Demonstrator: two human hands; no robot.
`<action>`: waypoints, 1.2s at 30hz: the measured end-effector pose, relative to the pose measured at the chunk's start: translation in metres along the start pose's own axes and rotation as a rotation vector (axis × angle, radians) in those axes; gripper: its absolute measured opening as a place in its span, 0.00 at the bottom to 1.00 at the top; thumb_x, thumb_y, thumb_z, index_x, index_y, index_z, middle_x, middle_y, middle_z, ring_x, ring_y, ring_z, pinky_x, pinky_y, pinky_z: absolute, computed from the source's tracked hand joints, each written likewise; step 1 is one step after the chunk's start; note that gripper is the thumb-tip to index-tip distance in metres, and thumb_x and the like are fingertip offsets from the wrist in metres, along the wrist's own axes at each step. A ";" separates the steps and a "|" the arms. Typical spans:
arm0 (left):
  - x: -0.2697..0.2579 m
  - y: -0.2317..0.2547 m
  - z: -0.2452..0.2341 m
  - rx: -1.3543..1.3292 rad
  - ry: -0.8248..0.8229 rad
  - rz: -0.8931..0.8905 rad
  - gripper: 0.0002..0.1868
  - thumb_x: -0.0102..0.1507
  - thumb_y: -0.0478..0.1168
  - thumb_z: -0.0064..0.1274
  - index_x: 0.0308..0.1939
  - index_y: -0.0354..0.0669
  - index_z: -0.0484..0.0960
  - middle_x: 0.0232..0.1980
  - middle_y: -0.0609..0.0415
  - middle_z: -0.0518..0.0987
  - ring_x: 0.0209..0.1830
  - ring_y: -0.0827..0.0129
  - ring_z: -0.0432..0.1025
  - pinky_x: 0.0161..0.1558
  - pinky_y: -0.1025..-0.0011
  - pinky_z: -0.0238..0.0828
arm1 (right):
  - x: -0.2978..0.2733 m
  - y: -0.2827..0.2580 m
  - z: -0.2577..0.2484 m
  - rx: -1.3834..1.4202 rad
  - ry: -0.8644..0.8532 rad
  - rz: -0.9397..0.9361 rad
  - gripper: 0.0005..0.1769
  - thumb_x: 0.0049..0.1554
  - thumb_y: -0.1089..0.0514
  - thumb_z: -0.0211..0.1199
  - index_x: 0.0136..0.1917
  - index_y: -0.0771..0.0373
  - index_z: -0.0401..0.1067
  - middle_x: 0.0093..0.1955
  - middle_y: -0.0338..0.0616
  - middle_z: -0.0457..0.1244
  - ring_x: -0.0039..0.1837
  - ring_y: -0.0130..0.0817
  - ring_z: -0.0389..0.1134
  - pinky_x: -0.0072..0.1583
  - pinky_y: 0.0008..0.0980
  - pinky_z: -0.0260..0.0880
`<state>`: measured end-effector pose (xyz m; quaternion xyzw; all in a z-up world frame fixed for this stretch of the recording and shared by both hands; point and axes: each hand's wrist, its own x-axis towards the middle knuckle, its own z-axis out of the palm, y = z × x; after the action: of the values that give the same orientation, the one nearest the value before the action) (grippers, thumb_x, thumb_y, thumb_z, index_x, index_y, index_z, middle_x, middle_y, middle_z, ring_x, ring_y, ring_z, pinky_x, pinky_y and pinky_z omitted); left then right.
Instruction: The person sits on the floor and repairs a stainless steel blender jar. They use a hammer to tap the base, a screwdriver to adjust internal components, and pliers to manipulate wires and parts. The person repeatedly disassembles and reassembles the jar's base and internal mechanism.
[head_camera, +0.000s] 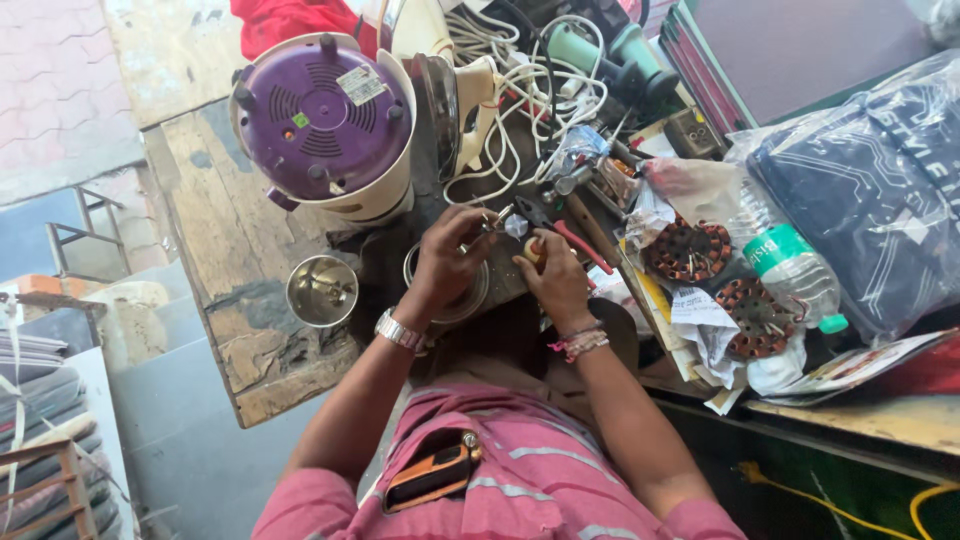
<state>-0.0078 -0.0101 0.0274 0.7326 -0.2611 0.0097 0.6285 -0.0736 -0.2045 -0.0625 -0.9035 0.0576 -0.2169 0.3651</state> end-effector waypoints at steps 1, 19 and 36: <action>0.000 -0.001 0.000 -0.035 -0.007 -0.003 0.14 0.63 0.27 0.60 0.52 0.38 0.81 0.49 0.54 0.79 0.45 0.74 0.76 0.46 0.76 0.75 | -0.003 0.003 0.005 0.019 0.002 -0.015 0.30 0.53 0.53 0.75 0.64 0.61 0.67 0.53 0.49 0.67 0.55 0.48 0.71 0.55 0.43 0.72; 0.029 -0.024 -0.023 0.023 0.031 -0.015 0.17 0.65 0.30 0.62 0.57 0.42 0.82 0.55 0.54 0.84 0.53 0.70 0.79 0.56 0.73 0.78 | 0.133 -0.082 -0.149 -0.646 -0.002 -0.748 0.27 0.53 0.57 0.75 0.64 0.58 0.71 0.63 0.40 0.63 0.69 0.40 0.64 0.64 0.44 0.59; 0.027 -0.044 -0.020 -0.056 0.058 -0.071 0.18 0.65 0.30 0.61 0.59 0.37 0.82 0.53 0.51 0.86 0.52 0.73 0.79 0.55 0.74 0.76 | 0.147 -0.115 -0.111 -0.718 0.036 -1.039 0.12 0.61 0.51 0.67 0.56 0.58 0.78 0.60 0.38 0.64 0.69 0.36 0.60 0.71 0.39 0.58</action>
<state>0.0390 0.0019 0.0010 0.7231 -0.2168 0.0013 0.6559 0.0043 -0.2295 0.1386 -0.8761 -0.3132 -0.3481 -0.1151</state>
